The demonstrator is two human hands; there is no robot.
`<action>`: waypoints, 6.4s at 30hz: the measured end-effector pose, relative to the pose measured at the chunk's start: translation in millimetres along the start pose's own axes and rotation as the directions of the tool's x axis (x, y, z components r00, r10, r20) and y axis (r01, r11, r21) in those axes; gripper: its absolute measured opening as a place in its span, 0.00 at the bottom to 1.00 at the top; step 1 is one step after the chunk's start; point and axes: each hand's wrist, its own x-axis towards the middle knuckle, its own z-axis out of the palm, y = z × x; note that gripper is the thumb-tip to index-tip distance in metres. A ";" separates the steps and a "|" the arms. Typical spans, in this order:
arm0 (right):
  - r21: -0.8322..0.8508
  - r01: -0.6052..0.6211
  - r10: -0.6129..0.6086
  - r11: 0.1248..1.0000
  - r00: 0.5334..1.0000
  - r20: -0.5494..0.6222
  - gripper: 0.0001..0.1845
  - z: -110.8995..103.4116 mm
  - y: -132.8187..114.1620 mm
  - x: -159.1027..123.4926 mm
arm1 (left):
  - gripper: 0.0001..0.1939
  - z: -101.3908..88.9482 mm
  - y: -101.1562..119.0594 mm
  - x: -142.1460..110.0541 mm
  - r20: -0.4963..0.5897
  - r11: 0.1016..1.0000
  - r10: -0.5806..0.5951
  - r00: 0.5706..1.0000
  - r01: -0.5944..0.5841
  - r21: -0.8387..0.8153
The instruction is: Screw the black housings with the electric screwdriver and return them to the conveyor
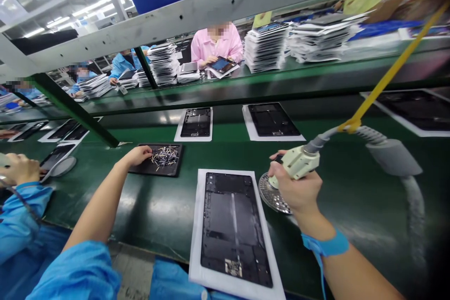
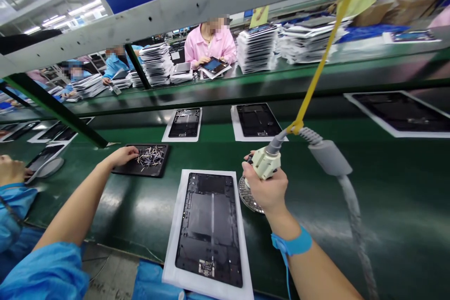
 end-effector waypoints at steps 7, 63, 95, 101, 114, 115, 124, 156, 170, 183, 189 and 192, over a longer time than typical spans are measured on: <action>-0.002 -0.007 0.007 1.000 1.000 -0.010 0.14 0.4 -2.0 1.5 | 0.12 -10.2 -5.8 -12.4 -0.114 0.995 -0.077 0.990 0.069 -0.070; -0.006 0.057 -0.057 0.998 0.998 -0.034 0.10 3.9 -15.8 0.2 | 0.10 123.5 206.4 -89.7 -0.163 0.813 0.568 0.807 -0.521 0.259; -0.040 0.112 -0.113 0.993 0.993 -0.023 0.14 11.7 11.2 16.4 | 0.11 129.3 190.9 -47.3 -0.280 0.834 0.435 0.856 -0.500 -0.233; -0.013 0.097 -0.097 0.995 0.994 -0.048 0.15 13.2 12.5 16.0 | 0.11 128.1 191.8 -48.2 -0.272 0.838 0.428 0.862 -0.491 -0.236; 0.189 0.147 -0.148 0.971 0.989 -0.012 0.13 41.4 -24.5 4.1 | 0.11 128.7 194.3 -46.3 -0.240 0.841 0.439 0.866 -0.490 -0.228; 0.235 0.132 -0.144 0.963 0.989 0.035 0.13 52.8 -27.5 -1.2 | 0.11 127.6 193.8 -45.9 -0.227 0.834 0.456 0.860 -0.502 -0.227; 0.283 0.022 -0.128 0.959 0.923 0.362 0.16 134.8 0.1 -36.2 | 0.13 126.8 188.2 -41.5 -0.176 0.783 0.561 0.809 -0.587 -0.204; 0.106 0.161 -0.160 0.981 0.987 -0.012 0.15 16.7 -19.2 13.1 | 0.12 125.1 263.5 -38.0 -0.118 0.805 0.591 0.798 -0.592 0.032; 0.023 0.137 -0.138 0.990 0.990 0.009 0.16 -4.0 11.2 13.6 | 0.11 122.2 284.5 62.5 -0.185 0.770 0.626 0.757 -0.638 -0.009; 0.042 0.103 -0.103 0.994 0.995 0.008 0.16 -1.3 10.5 12.4 | 0.10 127.5 285.3 61.1 -0.212 0.775 0.613 0.761 -0.631 -0.024; 0.048 0.100 -0.101 0.994 0.995 0.000 0.16 -0.5 11.3 11.2 | 0.11 129.0 284.7 60.9 -0.214 0.776 0.611 0.762 -0.630 -0.030; 0.040 0.086 -0.086 0.995 0.996 -0.003 0.16 -0.2 12.0 10.2 | 0.10 129.5 284.1 61.4 -0.216 0.774 0.609 0.763 -0.631 -0.047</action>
